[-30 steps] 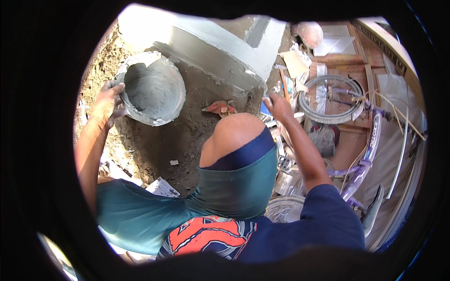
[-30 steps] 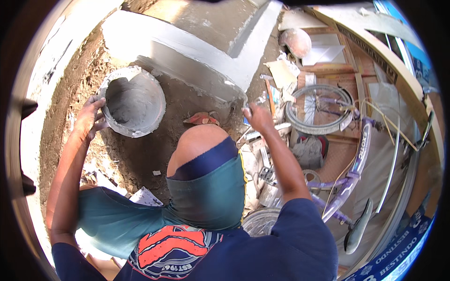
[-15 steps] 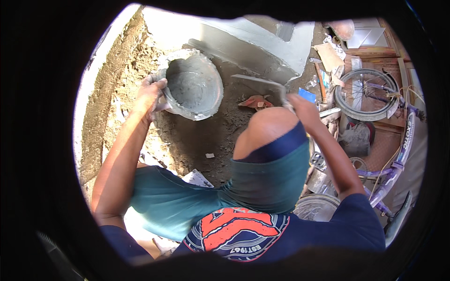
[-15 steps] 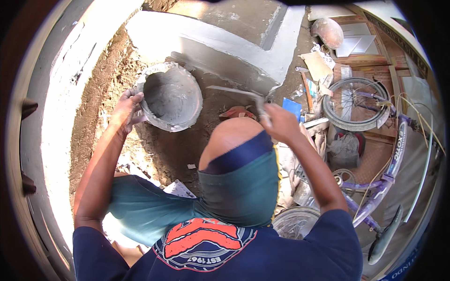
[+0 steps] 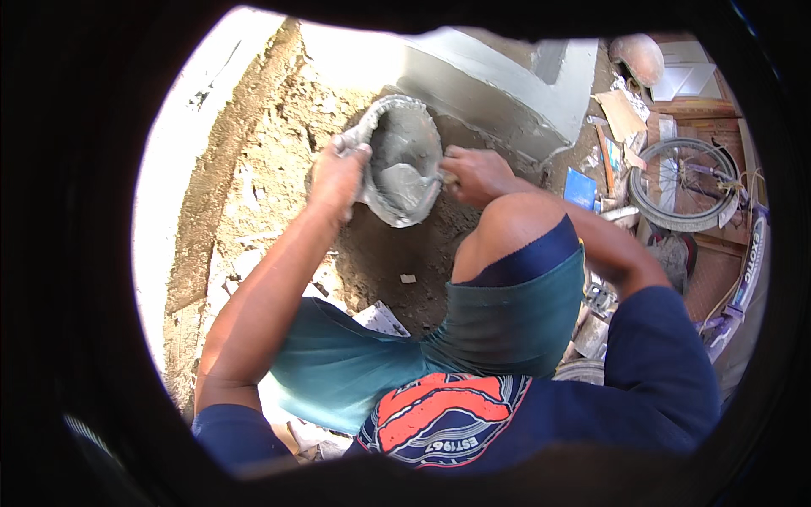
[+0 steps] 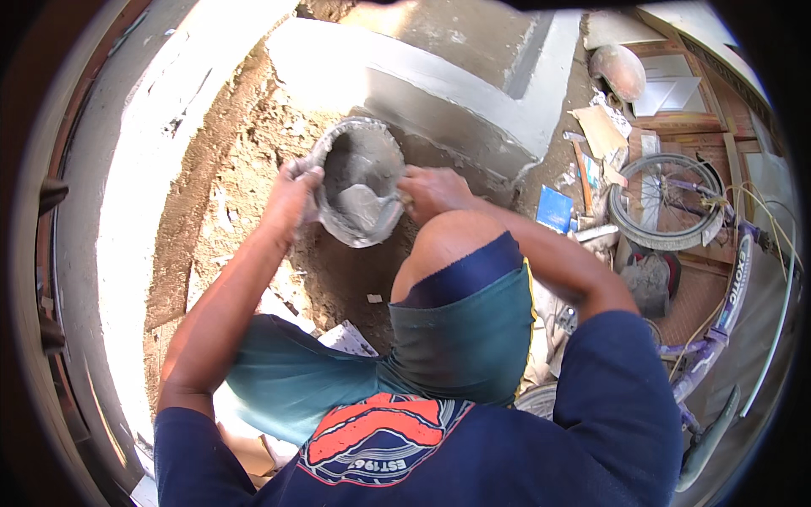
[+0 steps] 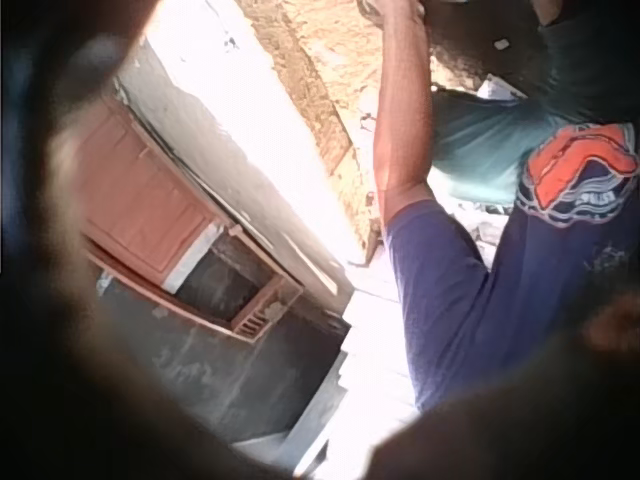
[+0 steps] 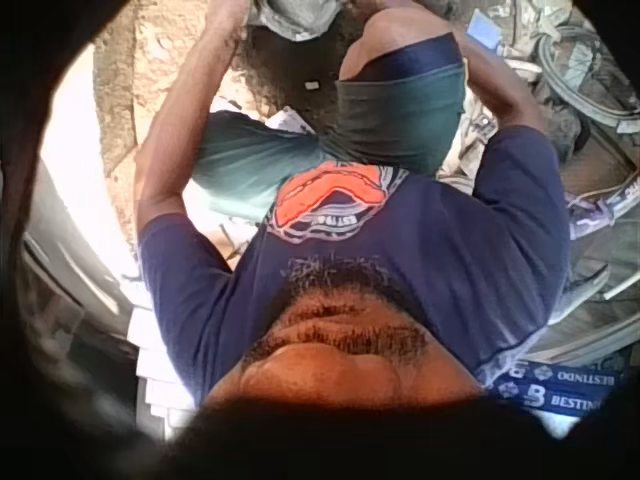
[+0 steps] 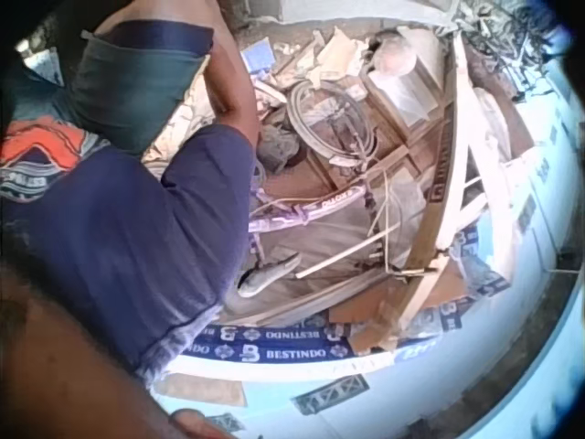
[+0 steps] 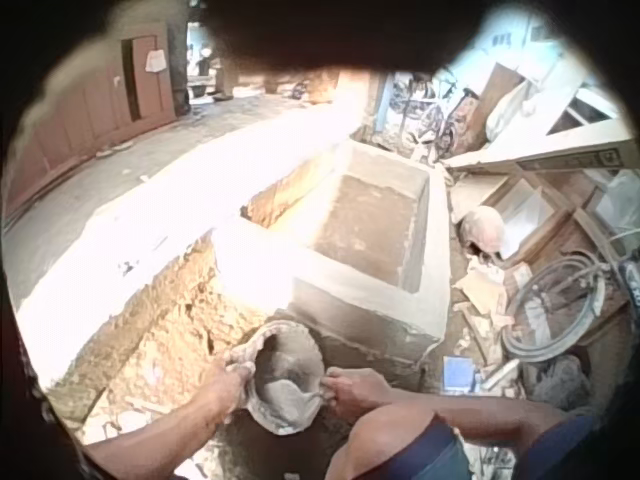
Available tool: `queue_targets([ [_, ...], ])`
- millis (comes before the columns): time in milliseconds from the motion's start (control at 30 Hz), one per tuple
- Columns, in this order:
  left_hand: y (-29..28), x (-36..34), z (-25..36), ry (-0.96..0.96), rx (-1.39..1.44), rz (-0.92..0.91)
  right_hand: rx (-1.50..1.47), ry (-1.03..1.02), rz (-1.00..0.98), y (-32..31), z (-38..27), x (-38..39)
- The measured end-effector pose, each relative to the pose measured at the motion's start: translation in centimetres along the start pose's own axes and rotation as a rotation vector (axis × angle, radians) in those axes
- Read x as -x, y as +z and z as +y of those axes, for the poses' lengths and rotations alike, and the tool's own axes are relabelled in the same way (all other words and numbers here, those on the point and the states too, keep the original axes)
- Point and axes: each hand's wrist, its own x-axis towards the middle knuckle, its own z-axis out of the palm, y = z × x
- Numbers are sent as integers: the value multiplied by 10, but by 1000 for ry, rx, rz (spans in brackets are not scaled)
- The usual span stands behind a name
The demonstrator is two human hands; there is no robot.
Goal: The person scoops cement from a bucket with a trowel and applies it to a concrete structure, smoothing the surface repeatedly. The person works on different sections of the structure, adding and leveling cement along edges and flat areas.
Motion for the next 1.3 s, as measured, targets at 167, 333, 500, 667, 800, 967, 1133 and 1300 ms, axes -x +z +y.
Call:
queue_targets([
  [167,23,16,6,65,82,61,-544,265,198,11,-17,58],
  [333,10,2,3,46,8,-33,-652,277,629,39,-5,123],
  [500,-16,-21,13,-83,10,-167,-287,587,575,71,59,182],
  [667,-26,-30,16,-92,-58,-142,-84,969,325,73,102,229],
  [800,-24,-32,13,-86,-64,-120,-194,1038,123,62,155,218],
  [967,-32,-34,8,-94,-13,-190,-276,939,130,41,185,216],
  [1133,-39,-35,6,-85,-4,-142,-289,909,263,33,158,243],
  [1300,-33,-36,13,-79,58,-159,-237,934,138,75,156,200],
])
